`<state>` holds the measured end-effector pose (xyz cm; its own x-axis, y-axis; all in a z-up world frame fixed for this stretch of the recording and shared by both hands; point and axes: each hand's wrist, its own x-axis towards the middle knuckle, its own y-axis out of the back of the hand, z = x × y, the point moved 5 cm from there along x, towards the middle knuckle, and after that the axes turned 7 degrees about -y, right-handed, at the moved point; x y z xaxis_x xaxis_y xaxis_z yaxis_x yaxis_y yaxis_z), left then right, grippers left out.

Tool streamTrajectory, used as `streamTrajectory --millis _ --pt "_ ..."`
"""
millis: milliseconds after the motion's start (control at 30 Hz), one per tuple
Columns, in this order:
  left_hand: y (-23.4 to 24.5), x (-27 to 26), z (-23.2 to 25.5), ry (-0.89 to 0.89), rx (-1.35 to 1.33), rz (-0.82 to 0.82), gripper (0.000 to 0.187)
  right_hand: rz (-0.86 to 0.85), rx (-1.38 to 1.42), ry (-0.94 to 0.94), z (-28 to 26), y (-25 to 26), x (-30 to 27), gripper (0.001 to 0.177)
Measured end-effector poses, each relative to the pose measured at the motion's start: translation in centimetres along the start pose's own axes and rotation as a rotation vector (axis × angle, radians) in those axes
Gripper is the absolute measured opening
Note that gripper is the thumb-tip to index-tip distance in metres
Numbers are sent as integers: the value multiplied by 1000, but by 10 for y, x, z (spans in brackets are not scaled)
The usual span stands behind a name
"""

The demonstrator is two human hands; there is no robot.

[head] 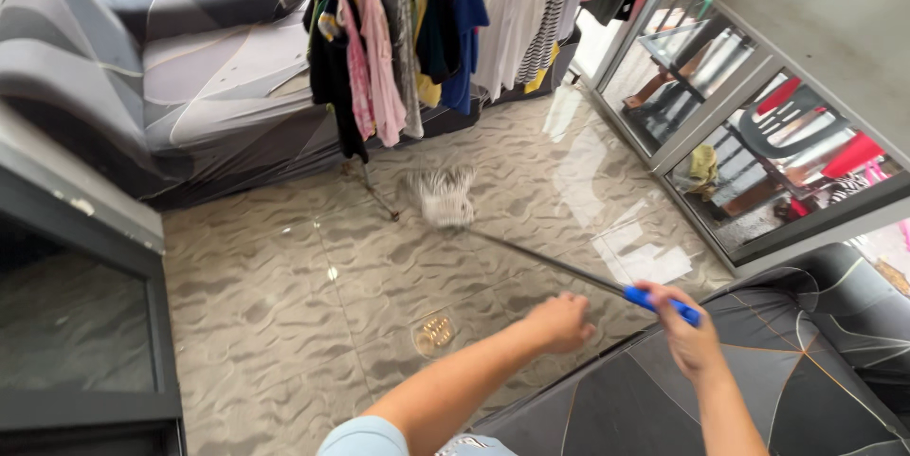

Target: The person operates a light switch, then cleans the balcony floor by moving a wet mop across the tiles around furniture and a laundry rack.

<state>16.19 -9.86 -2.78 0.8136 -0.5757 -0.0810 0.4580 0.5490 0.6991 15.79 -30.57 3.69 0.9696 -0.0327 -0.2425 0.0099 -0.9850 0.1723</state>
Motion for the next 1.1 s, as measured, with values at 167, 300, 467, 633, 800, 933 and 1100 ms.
streamTrajectory --millis 167,300,467,633,800,933,1100 --pt "-42 -11 -23 -4 -84 -157 59 79 687 301 36 28 -14 25" --pt "-39 -58 -74 209 -25 -269 62 61 639 399 39 -8 0 22" --pt "-8 -106 -125 358 -51 -160 58 96 569 446 2 -93 58 13" --pt "18 -139 -151 448 -36 -44 56 95 222 361 -10 -191 128 10" --pt "38 -141 -140 476 -38 -32 55 11 88 315 23 -232 148 16" --pt "51 -105 -102 351 -21 78 58 -58 -69 474 12 -204 94 15" --pt "39 -46 -31 192 -36 310 67 -97 -181 305 -40 -95 1 9"
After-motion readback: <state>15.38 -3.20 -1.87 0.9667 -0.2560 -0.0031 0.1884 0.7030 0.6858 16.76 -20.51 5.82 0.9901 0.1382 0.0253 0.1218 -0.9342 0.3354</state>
